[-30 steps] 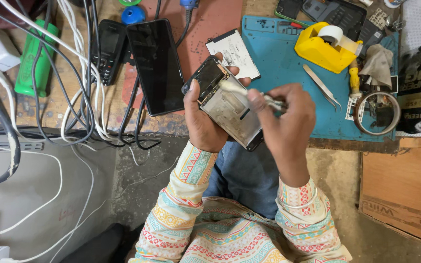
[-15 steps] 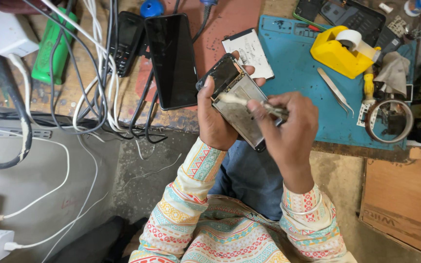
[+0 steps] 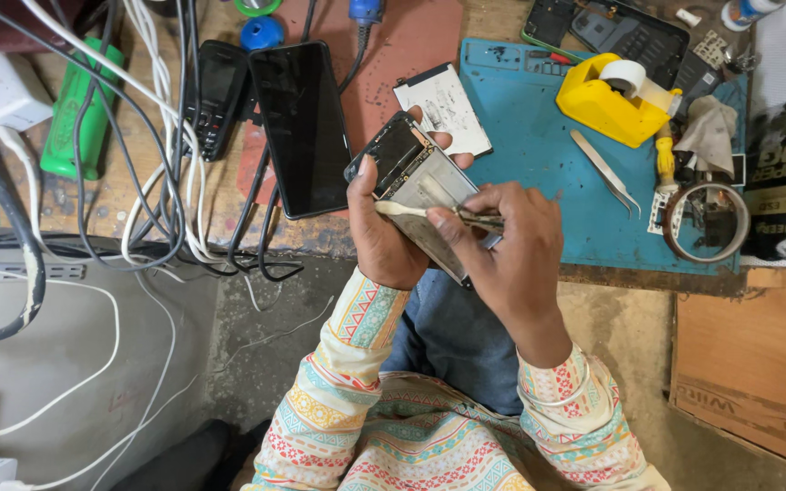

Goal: The person holds a disassembled phone frame and scrapes old adhesive and residue from its edges using a small blade tool. They wipe the frame with a tissue, pick at components with tweezers, and finally use a green screwdriver on the phone body.

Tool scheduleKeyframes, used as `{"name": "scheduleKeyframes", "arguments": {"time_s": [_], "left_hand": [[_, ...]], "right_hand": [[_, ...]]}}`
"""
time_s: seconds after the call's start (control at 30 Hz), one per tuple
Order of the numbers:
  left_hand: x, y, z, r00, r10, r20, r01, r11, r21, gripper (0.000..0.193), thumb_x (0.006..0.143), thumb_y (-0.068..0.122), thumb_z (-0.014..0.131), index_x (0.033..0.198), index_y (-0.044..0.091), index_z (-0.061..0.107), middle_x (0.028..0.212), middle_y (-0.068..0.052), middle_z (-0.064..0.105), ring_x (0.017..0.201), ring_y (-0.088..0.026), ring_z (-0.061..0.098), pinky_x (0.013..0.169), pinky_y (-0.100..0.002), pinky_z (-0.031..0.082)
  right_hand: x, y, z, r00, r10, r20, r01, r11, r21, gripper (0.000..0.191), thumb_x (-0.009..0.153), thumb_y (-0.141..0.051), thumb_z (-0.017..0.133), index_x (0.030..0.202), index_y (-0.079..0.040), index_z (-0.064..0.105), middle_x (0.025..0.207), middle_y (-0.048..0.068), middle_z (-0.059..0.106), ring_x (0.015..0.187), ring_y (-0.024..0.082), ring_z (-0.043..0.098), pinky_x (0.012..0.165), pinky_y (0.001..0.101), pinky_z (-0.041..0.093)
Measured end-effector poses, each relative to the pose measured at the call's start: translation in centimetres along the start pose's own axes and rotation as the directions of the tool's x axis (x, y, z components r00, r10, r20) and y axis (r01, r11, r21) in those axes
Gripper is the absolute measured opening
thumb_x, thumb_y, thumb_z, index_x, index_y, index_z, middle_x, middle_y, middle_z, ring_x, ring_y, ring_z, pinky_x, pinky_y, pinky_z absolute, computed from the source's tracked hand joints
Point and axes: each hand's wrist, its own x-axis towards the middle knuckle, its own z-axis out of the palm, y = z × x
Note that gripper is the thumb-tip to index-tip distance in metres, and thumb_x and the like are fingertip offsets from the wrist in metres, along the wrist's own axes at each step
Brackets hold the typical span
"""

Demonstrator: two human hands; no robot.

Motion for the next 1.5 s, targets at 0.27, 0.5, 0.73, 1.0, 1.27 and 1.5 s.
{"name": "scheduleKeyframes", "arguments": {"time_s": [0.27, 0.5, 0.73, 1.0, 1.27, 1.5], "left_hand": [[-0.2, 0.2, 0.1, 1.000, 0.004, -0.005, -0.004, 0.999, 0.041, 0.072, 0.104, 0.052, 0.049, 0.159, 0.007, 0.038, 0.135, -0.019, 0.060, 0.124, -0.037, 0.062, 0.104, -0.053, 0.054], [0.1, 0.1, -0.5, 1.000, 0.015, -0.018, -0.015, 0.999, 0.032, 0.071, 0.105, 0.054, 0.048, 0.159, 0.008, 0.040, 0.137, -0.019, 0.061, 0.123, -0.036, 0.062, 0.105, -0.054, 0.052], [0.0, 0.2, -0.5, 0.999, 0.034, -0.008, -0.033, 0.999, 0.024, 0.071, 0.107, 0.053, 0.049, 0.160, 0.007, 0.040, 0.138, -0.018, 0.061, 0.124, -0.037, 0.063, 0.110, -0.053, 0.050], [0.0, 0.7, -0.8, 0.999, 0.035, -0.040, -0.034, 0.998, 0.045, 0.073, 0.103, 0.054, 0.048, 0.158, 0.007, 0.039, 0.135, -0.020, 0.062, 0.122, -0.038, 0.064, 0.108, -0.051, 0.053], [0.0, 0.9, -1.2, 0.999, 0.052, 0.000, -0.052, 0.998, 0.019, 0.072, 0.108, 0.053, 0.049, 0.159, 0.004, 0.039, 0.134, -0.020, 0.062, 0.121, -0.036, 0.063, 0.105, -0.051, 0.053], [-0.1, 0.8, -1.2, 0.998, 0.055, 0.004, -0.055, 0.998, 0.023, 0.071, 0.110, 0.053, 0.050, 0.158, 0.002, 0.039, 0.131, -0.019, 0.063, 0.119, -0.036, 0.064, 0.107, -0.049, 0.052]], "right_hand": [[0.4, -0.2, -0.7, 0.997, 0.071, 0.015, -0.071, 0.997, 0.031, 0.040, 0.097, -0.039, 0.083, 0.093, -0.006, 0.063, 0.085, 0.006, 0.065, 0.078, 0.025, 0.062, 0.079, 0.0415, 0.047], [0.7, 0.0, -0.3, 1.000, -0.019, 0.024, 0.019, 1.000, -0.004, 0.039, 0.097, -0.040, 0.083, 0.094, -0.007, 0.063, 0.085, 0.005, 0.063, 0.080, 0.025, 0.058, 0.080, 0.0426, 0.044], [1.1, -0.7, -0.4, 0.983, 0.179, -0.033, -0.177, 0.982, 0.060, 0.042, 0.100, -0.040, 0.084, 0.094, -0.005, 0.061, 0.086, 0.007, 0.063, 0.078, 0.024, 0.058, 0.074, 0.0392, 0.046], [1.2, -1.1, -0.1, 0.989, 0.150, -0.004, -0.151, 0.988, -0.015, 0.044, 0.098, -0.042, 0.084, 0.093, -0.005, 0.062, 0.085, 0.009, 0.062, 0.082, 0.028, 0.059, 0.081, 0.0431, 0.045], [1.0, -1.3, 0.3, 0.989, 0.145, 0.020, -0.146, 0.989, 0.020, 0.043, 0.095, -0.044, 0.083, 0.094, -0.007, 0.062, 0.090, 0.007, 0.065, 0.085, 0.026, 0.060, 0.080, 0.0413, 0.043], [0.9, -1.5, 0.3, 0.902, 0.431, -0.026, -0.424, 0.895, 0.139, 0.047, 0.094, -0.047, 0.083, 0.091, -0.007, 0.059, 0.082, 0.006, 0.060, 0.077, 0.025, 0.058, 0.074, 0.0381, 0.044]]}}
